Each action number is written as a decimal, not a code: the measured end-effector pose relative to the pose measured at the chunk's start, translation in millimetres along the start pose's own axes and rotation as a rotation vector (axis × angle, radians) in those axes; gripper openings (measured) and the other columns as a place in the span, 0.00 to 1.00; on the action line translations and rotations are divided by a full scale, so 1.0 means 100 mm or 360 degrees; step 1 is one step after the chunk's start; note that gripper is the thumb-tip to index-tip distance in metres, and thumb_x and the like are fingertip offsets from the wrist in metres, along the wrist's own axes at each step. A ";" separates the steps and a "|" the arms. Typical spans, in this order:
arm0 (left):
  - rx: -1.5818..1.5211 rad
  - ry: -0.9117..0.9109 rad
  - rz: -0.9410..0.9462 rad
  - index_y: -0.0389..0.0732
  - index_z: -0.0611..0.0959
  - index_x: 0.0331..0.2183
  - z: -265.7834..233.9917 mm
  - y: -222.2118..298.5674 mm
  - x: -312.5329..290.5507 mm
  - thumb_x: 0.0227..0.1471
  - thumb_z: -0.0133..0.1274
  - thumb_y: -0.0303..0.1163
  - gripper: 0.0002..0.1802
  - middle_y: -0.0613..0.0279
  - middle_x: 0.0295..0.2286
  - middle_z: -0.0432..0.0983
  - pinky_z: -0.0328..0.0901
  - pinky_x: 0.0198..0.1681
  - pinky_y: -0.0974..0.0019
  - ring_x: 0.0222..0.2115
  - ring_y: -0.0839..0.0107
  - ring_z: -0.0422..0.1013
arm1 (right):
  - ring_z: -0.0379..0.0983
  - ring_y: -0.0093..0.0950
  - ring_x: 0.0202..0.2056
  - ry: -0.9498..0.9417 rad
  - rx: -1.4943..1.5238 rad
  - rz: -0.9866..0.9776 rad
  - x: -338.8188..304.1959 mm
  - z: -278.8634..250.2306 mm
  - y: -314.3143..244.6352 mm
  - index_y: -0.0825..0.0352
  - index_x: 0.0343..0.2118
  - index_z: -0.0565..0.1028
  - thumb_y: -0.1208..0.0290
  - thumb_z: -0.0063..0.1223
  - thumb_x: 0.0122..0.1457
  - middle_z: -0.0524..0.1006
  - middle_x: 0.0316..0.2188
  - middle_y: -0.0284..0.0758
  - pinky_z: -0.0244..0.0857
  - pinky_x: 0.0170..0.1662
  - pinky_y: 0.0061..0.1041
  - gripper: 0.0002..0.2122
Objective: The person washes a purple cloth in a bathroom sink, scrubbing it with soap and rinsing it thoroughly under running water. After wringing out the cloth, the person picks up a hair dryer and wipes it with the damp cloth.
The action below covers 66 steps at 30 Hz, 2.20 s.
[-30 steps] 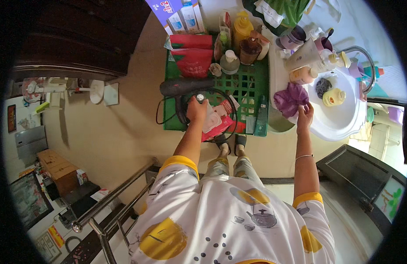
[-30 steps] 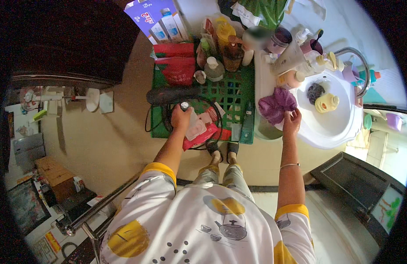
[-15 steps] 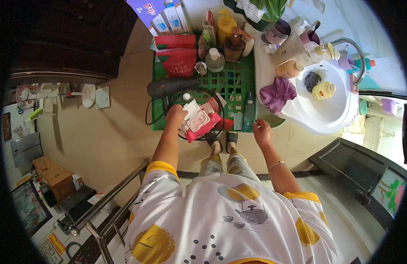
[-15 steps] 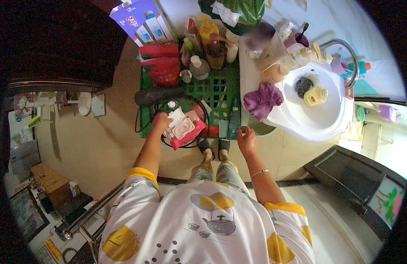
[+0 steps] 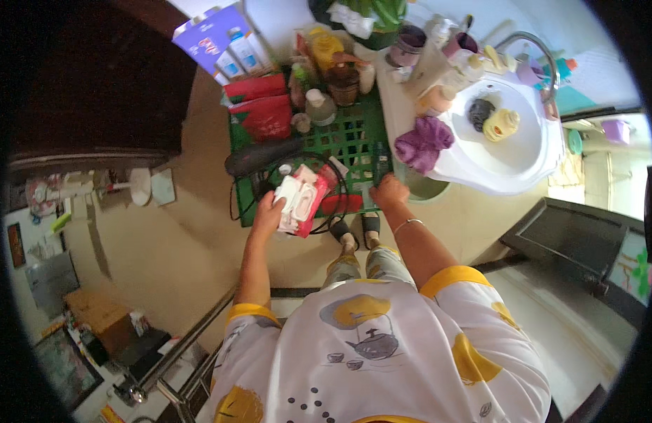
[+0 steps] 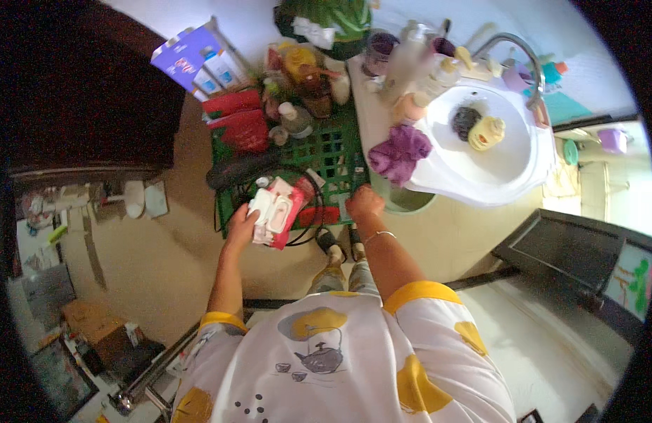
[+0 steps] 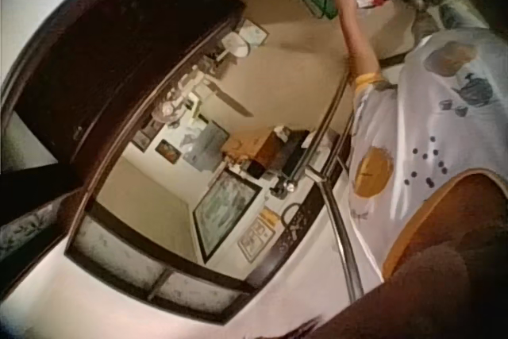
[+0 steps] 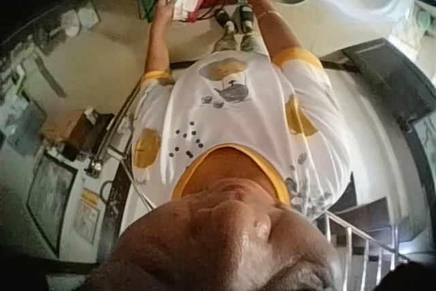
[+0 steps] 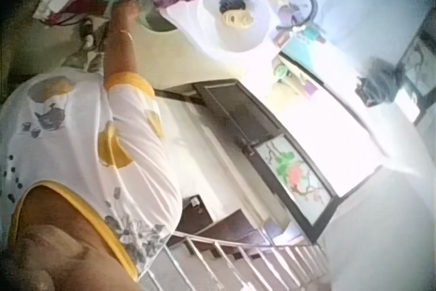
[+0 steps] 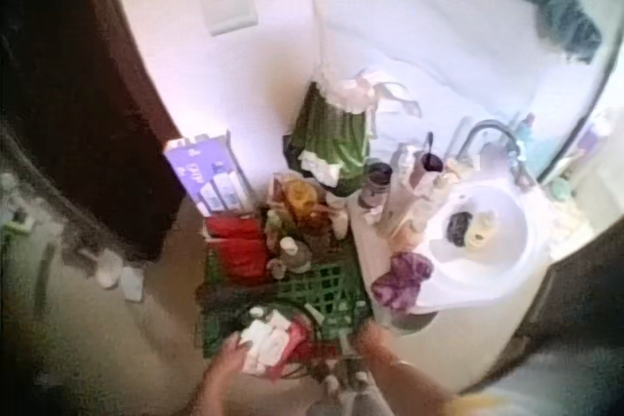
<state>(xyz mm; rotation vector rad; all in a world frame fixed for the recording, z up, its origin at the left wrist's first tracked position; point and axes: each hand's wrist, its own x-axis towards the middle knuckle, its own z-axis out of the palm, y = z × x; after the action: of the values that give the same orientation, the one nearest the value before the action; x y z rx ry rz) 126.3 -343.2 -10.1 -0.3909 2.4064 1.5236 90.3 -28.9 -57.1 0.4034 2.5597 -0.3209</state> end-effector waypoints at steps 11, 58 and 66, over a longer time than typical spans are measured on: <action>-0.0854 -0.0213 -0.0227 0.36 0.73 0.44 0.23 0.17 -0.03 0.54 0.49 0.34 0.17 0.66 0.37 0.73 0.65 0.37 0.71 0.35 0.76 0.69 | 0.74 0.38 0.28 0.0424 0.0904 -0.0509 -0.61 -0.29 0.92 0.69 0.36 0.72 0.69 0.44 0.51 0.75 0.27 0.44 0.66 0.30 0.36 0.12; -0.0352 -0.0528 -0.0047 0.38 0.67 0.49 3.20 0.97 -0.08 0.47 0.57 0.39 0.30 0.51 0.44 0.68 0.65 0.43 0.62 0.41 0.66 0.68 | 0.71 0.21 0.28 0.0515 0.2807 0.0173 0.06 -0.48 2.47 0.66 0.43 0.68 0.62 0.49 0.57 0.73 0.32 0.32 0.67 0.29 0.20 0.15; -0.0799 0.0455 -0.0436 0.38 0.72 0.42 1.47 -0.34 0.01 0.45 0.52 0.22 0.18 0.61 0.31 0.73 0.65 0.30 0.70 0.29 0.73 0.69 | 0.71 0.23 0.23 0.0527 0.2447 0.0602 -0.30 0.21 2.68 0.66 0.34 0.68 0.54 0.40 0.60 0.74 0.27 0.35 0.63 0.23 0.20 0.17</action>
<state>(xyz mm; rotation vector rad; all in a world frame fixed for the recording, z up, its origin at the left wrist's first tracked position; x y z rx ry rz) 149.8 -224.3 -99.6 -1.0565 2.0089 2.0335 216.5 206.8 -98.1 1.4868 1.8888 -2.1493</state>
